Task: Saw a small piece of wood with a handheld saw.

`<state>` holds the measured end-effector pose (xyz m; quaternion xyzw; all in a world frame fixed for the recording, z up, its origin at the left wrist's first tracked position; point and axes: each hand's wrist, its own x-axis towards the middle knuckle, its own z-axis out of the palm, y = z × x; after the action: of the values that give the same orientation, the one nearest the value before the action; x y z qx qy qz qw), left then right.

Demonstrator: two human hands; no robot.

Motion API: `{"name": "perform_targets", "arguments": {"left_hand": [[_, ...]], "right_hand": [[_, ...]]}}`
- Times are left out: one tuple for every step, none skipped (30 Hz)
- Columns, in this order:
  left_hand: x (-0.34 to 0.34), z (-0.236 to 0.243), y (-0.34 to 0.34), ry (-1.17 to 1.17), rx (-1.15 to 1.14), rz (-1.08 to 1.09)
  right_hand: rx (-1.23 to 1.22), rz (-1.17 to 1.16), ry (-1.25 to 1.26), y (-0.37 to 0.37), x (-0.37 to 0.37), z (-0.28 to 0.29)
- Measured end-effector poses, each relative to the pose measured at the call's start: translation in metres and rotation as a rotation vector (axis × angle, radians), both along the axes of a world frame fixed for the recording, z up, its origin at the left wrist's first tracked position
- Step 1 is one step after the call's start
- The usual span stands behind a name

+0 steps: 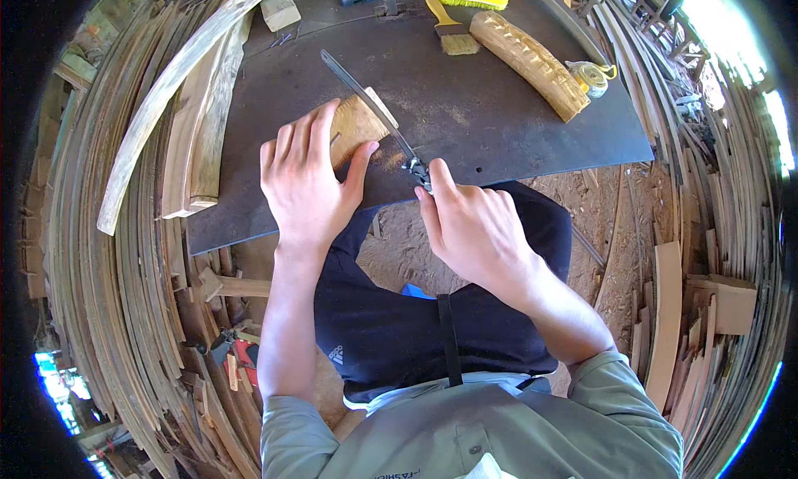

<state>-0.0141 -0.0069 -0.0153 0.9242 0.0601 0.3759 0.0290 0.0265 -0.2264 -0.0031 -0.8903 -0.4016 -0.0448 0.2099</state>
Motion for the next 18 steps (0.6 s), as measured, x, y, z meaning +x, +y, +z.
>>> {"name": "perform_targets", "arguments": {"left_hand": [[0.0,0.0,0.0,-0.001,-0.004,-0.001],[-0.001,0.0,0.0,-0.004,-0.011,-0.002],[-0.001,0.0,0.0,0.006,-0.007,0.001],[-0.001,0.0,0.0,0.007,0.0,-0.002],[-0.001,0.0,0.001,0.003,0.001,-0.001],[0.0,-0.001,0.001,0.005,0.003,0.007],[0.0,-0.001,0.002,0.0,0.005,0.008],[0.0,-0.001,0.002,-0.002,0.008,0.006],[0.0,-0.002,0.002,0.005,0.006,0.008],[0.0,-0.002,0.002,0.001,0.017,0.014],[0.0,-0.002,0.003,-0.004,0.026,0.022],[0.0,-0.003,0.003,-0.001,0.022,0.027],[0.0,-0.004,0.002,-0.001,0.02,0.028],[0.0,-0.005,0.002,0.0,0.018,0.03],[0.001,-0.005,0.003,0.005,0.018,0.037],[0.002,-0.006,0.003,-0.008,0.017,0.033],[0.002,-0.006,0.004,-0.02,0.014,0.028],[0.002,-0.007,0.004,-0.02,0.011,0.033]], "right_hand": [[-0.004,0.004,0.009,0.0,0.0,0.001],[-0.006,0.009,0.02,0.001,-0.001,0.001],[-0.007,0.012,0.027,0.001,-0.001,0.002],[-0.006,0.005,0.033,0.002,-0.002,0.003],[-0.019,0.003,0.051,0.004,-0.002,0.004],[-0.007,0.011,0.037,0.005,-0.002,0.005],[-0.016,0.004,0.059,0.006,-0.002,0.006],[-0.013,-0.005,0.073,0.008,-0.002,0.006],[-0.026,-0.004,0.091,0.009,-0.001,0.007],[-0.017,0.001,0.09,0.01,-0.001,0.008],[0.006,0.017,0.08,0.011,0.0,0.009],[-0.015,0.012,0.09,0.01,0.0,0.009],[-0.016,0.008,0.098,0.01,0.0,0.01],[0.0,0.018,0.096,0.009,-0.001,0.011],[-0.017,0.013,0.112,0.008,-0.001,0.011],[-0.028,0.004,0.128,0.006,-0.002,0.012],[-0.034,-0.014,0.129,0.006,-0.002,0.012],[-0.03,-0.018,0.123,0.005,-0.003,0.012]]}}
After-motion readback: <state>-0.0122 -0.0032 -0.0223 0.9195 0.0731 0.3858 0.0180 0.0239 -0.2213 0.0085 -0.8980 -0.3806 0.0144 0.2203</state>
